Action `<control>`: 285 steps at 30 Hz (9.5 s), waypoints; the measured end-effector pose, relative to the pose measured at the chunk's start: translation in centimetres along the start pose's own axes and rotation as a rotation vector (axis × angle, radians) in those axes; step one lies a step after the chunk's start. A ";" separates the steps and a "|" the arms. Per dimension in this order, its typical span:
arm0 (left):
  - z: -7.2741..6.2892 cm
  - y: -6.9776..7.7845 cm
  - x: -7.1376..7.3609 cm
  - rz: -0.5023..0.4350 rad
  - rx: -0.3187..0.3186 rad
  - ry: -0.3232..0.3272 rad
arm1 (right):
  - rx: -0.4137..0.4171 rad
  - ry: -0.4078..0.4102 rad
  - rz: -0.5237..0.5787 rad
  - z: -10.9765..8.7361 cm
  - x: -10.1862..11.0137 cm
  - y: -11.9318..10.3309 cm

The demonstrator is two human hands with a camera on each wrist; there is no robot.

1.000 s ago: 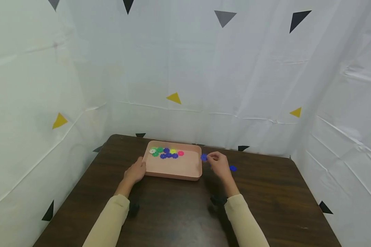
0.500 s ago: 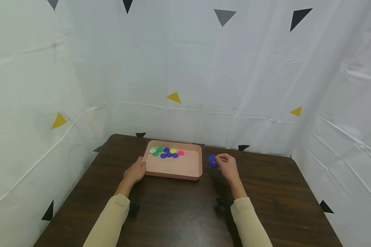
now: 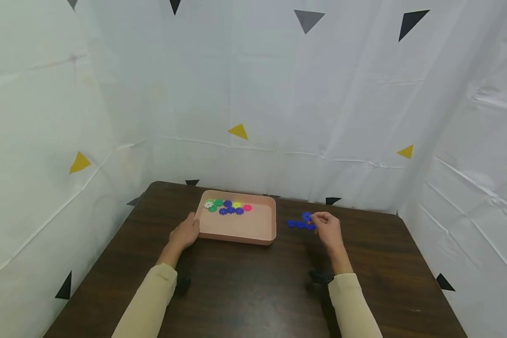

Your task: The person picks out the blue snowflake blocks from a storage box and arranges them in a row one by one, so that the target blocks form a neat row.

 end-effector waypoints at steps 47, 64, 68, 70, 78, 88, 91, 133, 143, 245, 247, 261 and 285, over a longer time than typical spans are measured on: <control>-0.2 0.0 0.2 -0.008 0.011 -0.013 | -0.297 0.047 -0.180 1.4 5.6 8.7; -0.3 0.0 0.3 -0.023 0.013 -0.010 | -0.315 -0.084 -0.427 2.2 5.5 7.7; -0.2 -0.1 0.3 -0.027 0.011 -0.007 | -0.334 -0.092 -0.425 2.3 5.5 7.8; -0.1 -0.1 0.3 -0.023 0.009 -0.004 | -0.345 -0.093 -0.424 2.2 5.6 7.9; 0.0 -0.1 0.2 -0.029 0.005 -0.003 | -0.370 -0.033 -0.370 1.8 6.0 8.0; 0.1 -0.2 0.2 -0.014 0.011 -0.009 | -0.325 0.063 -0.186 2.3 5.0 7.1; 0.1 -0.2 -0.1 -0.019 0.013 -0.015 | -0.286 0.051 -0.194 2.3 3.8 5.4; -0.3 1.0 -0.5 0.007 -0.023 -0.006 | 0.021 -0.402 -0.364 2.4 -22.8 -5.3; -0.3 0.6 -0.2 0.001 -0.009 -0.018 | 0.090 -0.360 -0.428 1.4 -22.9 -6.9; 0.8 1.4 -0.7 -0.036 -0.038 -0.137 | 0.151 0.037 -0.293 -1.7 -10.2 -10.1; 0.8 1.2 -1.0 -0.037 -0.033 -0.135 | 0.141 0.036 -0.260 -1.8 -9.6 -9.8; 0.5 1.0 -1.1 -0.050 -0.019 -0.116 | 0.155 0.083 0.010 -1.4 -5.9 -7.2; 0.4 0.8 -1.0 -0.043 -0.001 -0.112 | -0.012 0.237 -0.008 -0.9 2.2 -0.4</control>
Point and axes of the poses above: each hand's wrist, its own z-axis towards the middle knuckle, its own x-axis out of the back of the hand, y = z × x, the point moved 10 cm from there along z, towards the middle knuckle, and after that the axes turned 7 degrees about -z, right-handed, at the moved point
